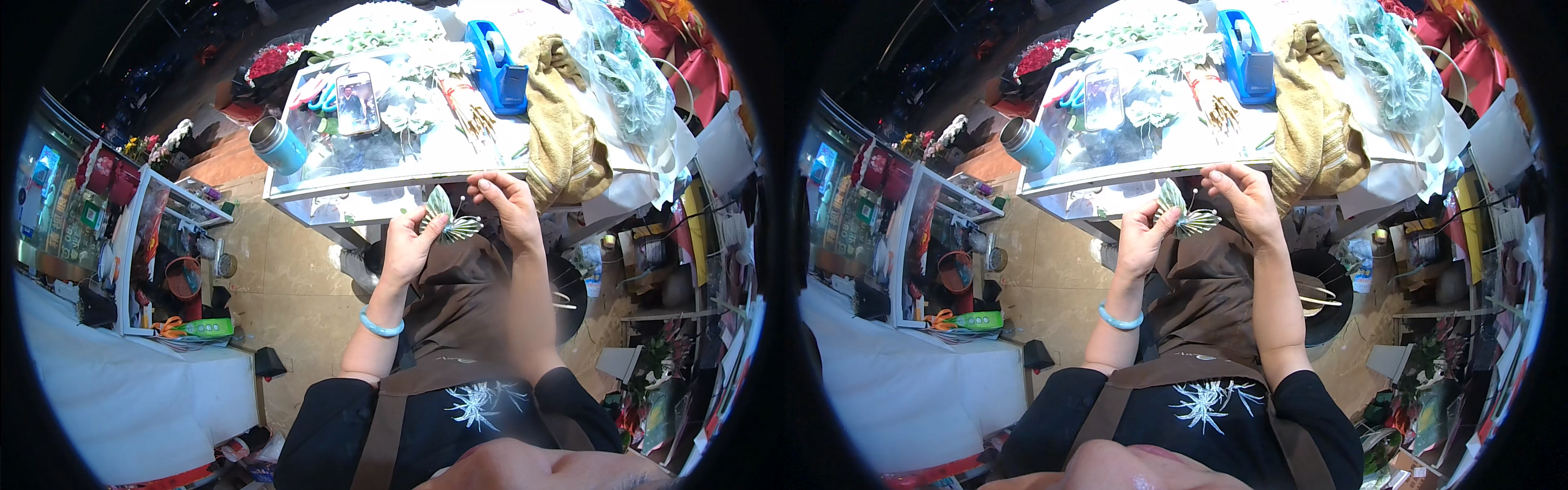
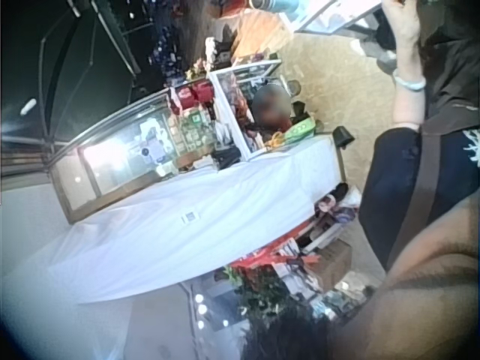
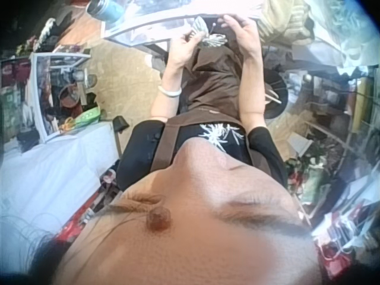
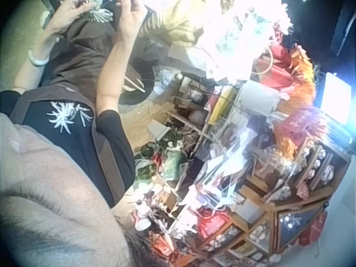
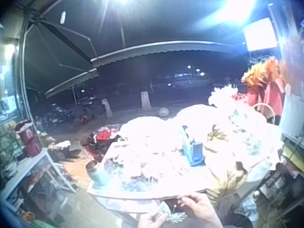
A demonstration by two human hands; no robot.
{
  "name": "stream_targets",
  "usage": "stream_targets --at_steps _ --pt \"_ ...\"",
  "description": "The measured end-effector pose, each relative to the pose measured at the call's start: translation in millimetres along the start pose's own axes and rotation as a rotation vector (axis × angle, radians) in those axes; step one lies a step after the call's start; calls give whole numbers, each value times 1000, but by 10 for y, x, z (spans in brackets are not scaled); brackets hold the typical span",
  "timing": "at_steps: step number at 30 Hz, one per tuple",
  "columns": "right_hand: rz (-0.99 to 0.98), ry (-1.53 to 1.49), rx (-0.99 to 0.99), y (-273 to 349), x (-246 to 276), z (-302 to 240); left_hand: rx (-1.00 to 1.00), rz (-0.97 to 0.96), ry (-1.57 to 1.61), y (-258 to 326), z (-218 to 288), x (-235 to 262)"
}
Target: The person assembles a small green paper fan by inserting thin sticks into its center and securing them with a thin wire. They repeatedly adjust the fan's shape and position the sticks to maintain symmetry. The completed fan is placed on the table among other similar items.
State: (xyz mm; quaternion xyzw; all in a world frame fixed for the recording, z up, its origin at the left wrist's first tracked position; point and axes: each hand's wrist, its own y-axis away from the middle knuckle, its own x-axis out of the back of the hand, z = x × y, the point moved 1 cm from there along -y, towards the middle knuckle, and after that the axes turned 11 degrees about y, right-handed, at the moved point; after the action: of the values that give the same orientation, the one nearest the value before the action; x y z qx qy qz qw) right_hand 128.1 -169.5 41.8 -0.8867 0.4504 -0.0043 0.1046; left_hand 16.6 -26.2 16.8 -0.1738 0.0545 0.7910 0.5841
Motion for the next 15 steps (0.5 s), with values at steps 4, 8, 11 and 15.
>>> stream_targets --at_steps 4,8,11,15 --pt "-172 34 -81 52 13 34 20 -14 97 -15 -11 9" --pt "-209 31 -107 52 -18 64 51 -11 190 -2 -26 -11" --pt "-212 5 -113 58 -36 64 58 -37 159 9 -31 -20" --pt "-231 -34 -118 91 -68 53 48 -12 190 -4 -41 -4"
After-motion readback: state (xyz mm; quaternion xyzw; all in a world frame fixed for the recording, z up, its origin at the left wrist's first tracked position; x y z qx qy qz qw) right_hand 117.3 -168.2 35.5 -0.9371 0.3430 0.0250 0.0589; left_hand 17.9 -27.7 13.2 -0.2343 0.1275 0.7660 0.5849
